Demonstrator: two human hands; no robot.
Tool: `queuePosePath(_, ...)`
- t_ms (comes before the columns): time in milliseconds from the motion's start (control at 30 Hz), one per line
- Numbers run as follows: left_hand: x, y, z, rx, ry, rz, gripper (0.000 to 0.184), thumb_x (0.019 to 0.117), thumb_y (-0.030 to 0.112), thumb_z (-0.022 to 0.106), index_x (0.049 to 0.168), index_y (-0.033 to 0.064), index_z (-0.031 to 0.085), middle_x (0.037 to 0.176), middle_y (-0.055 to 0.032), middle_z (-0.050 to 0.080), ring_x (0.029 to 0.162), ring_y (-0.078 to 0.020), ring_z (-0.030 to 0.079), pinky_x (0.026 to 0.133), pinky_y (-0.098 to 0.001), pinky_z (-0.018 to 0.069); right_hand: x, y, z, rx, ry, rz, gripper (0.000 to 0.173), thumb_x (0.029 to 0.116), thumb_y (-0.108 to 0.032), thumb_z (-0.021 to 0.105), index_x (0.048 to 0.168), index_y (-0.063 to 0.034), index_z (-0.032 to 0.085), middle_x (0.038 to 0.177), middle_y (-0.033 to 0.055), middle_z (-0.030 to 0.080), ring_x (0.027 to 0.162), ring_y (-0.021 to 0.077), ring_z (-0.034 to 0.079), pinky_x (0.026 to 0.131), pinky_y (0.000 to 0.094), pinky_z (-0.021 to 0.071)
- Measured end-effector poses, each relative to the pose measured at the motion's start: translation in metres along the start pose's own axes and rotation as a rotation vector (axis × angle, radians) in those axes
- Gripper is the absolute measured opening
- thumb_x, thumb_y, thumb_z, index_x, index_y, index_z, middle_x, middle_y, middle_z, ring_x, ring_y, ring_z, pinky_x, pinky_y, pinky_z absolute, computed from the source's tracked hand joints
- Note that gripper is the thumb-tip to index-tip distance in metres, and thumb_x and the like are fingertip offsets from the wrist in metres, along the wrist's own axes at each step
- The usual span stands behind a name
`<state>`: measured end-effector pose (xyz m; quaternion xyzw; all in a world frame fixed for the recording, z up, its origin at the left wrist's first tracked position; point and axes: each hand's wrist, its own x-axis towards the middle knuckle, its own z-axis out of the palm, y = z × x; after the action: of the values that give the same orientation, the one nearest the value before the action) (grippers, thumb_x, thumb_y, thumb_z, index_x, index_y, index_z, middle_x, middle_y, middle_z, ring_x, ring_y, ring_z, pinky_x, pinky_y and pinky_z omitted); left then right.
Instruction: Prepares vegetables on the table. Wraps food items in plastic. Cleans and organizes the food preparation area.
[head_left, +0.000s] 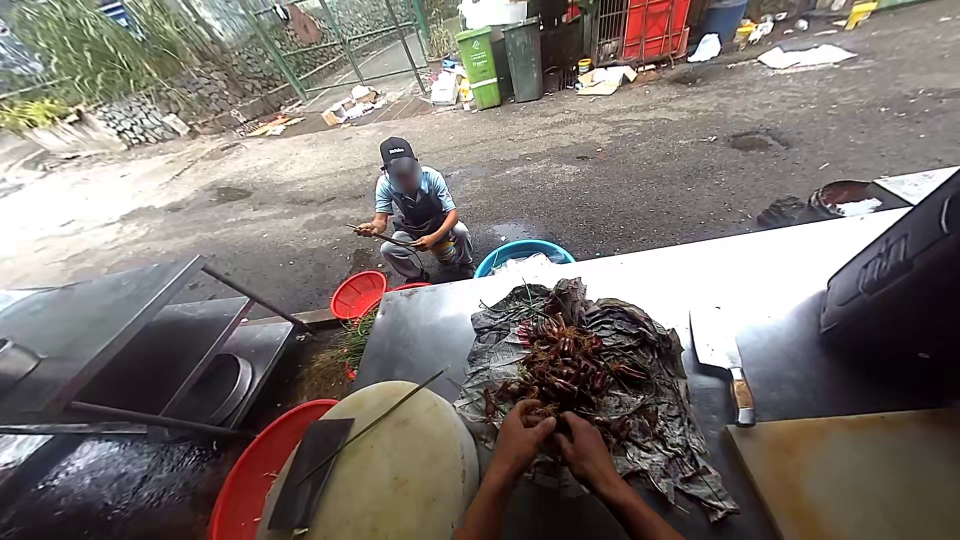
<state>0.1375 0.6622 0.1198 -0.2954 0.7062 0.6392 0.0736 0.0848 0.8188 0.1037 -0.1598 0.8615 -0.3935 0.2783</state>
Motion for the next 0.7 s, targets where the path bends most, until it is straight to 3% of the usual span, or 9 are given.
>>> queuePosePath(100,0.004,0.013,-0.016,0.478,0.132,0.118,0.058,0.0925,0.023,0.071,0.146,0.0106,0.051,0.122,-0.0070,0.070,0.106,-0.0199,0.071,0.091,-0.0411,0.0606,0.013,0.004,-0.042,-0.032,0.136,0.048,0.037,0.1013,-0.030,0.056,0.127,-0.0054,0.064,0.108,0.0170,0.072,0.101,0.0326,0.071,0.091,0.0566,0.0562)
queuePosePath(133,0.005,0.013,-0.022,0.759,0.164,0.099,0.060,0.0908,0.022,0.069,0.148,0.0117,0.052,0.134,-0.0109,0.063,0.122,-0.0265,0.063,0.101,-0.0472,0.0540,0.013,0.006,-0.055,-0.113,0.141,0.081,0.045,0.1005,-0.033,0.059,0.137,-0.0063,0.058,0.117,0.0187,0.070,0.109,0.0347,0.069,0.096,0.0571,0.0539)
queuePosePath(200,0.011,0.012,-0.029,1.135,0.161,-0.030,0.063,0.0868,0.019,0.070,0.147,0.0094,0.052,0.144,-0.0222,0.054,0.134,-0.0429,0.050,0.106,-0.0632,0.0431,0.009,0.012,-0.078,-0.289,0.100,0.167,0.071,0.0957,-0.038,0.066,0.154,-0.0060,0.043,0.142,0.0210,0.058,0.130,0.0386,0.058,0.107,0.0577,0.0476)
queuePosePath(267,0.022,0.005,-0.036,1.297,0.139,-0.134,0.063,0.0877,0.013,0.067,0.148,0.0071,0.049,0.141,-0.0285,0.054,0.133,-0.0492,0.049,0.107,-0.0698,0.0381,-0.008,0.025,-0.094,-0.402,0.092,0.244,0.071,0.0923,-0.041,0.068,0.151,-0.0074,0.047,0.143,0.0203,0.057,0.130,0.0396,0.056,0.105,0.0586,0.0485)
queuePosePath(333,0.032,-0.008,-0.042,1.394,0.136,-0.148,0.066,0.0911,0.006,0.061,0.154,0.0079,0.041,0.137,-0.0310,0.056,0.126,-0.0491,0.055,0.104,-0.0654,0.0418,-0.040,0.046,-0.098,-0.481,0.118,0.302,0.068,0.0891,-0.036,0.072,0.149,-0.0114,0.051,0.143,0.0216,0.056,0.130,0.0431,0.054,0.101,0.0626,0.0480)
queuePosePath(433,0.040,-0.010,-0.049,1.434,0.121,-0.076,0.051,0.0965,0.002,0.053,0.147,0.0091,0.048,0.128,-0.0279,0.061,0.114,-0.0464,0.064,0.094,-0.0612,0.0517,-0.088,0.089,-0.087,-0.527,0.191,0.379,0.083,0.0850,-0.028,0.078,0.158,-0.0153,0.040,0.155,0.0288,0.041,0.135,0.0535,0.046,0.100,0.0707,0.0444)
queuePosePath(500,0.041,-0.003,-0.049,1.426,0.055,-0.028,0.042,0.0979,0.004,0.051,0.140,0.0089,0.054,0.122,-0.0245,0.066,0.108,-0.0435,0.068,0.087,-0.0601,0.0552,-0.104,0.120,-0.074,-0.534,0.270,0.330,0.069,0.0887,-0.022,0.076,0.151,-0.0074,0.050,0.147,0.0307,0.049,0.126,0.0525,0.055,0.095,0.0658,0.0512)
queuePosePath(567,0.039,0.009,-0.049,1.424,-0.037,0.049,0.039,0.0971,0.004,0.052,0.135,0.0089,0.057,0.122,-0.0224,0.066,0.108,-0.0419,0.068,0.088,-0.0600,0.0548,-0.104,0.133,-0.068,-0.555,0.298,0.271,0.039,0.0930,-0.014,0.064,0.131,-0.0034,0.064,0.126,0.0257,0.063,0.108,0.0432,0.068,0.083,0.0569,0.0583)
queuePosePath(700,0.032,0.053,-0.052,1.472,-0.144,0.301,0.039,0.0904,0.007,0.058,0.129,0.0146,0.064,0.119,-0.0163,0.068,0.109,-0.0364,0.066,0.093,-0.0593,0.0502,-0.087,0.111,-0.087,-0.444,0.157,0.139,0.028,0.0935,-0.016,0.056,0.116,-0.0080,0.071,0.114,0.0175,0.069,0.104,0.0344,0.070,0.085,0.0540,0.0578)
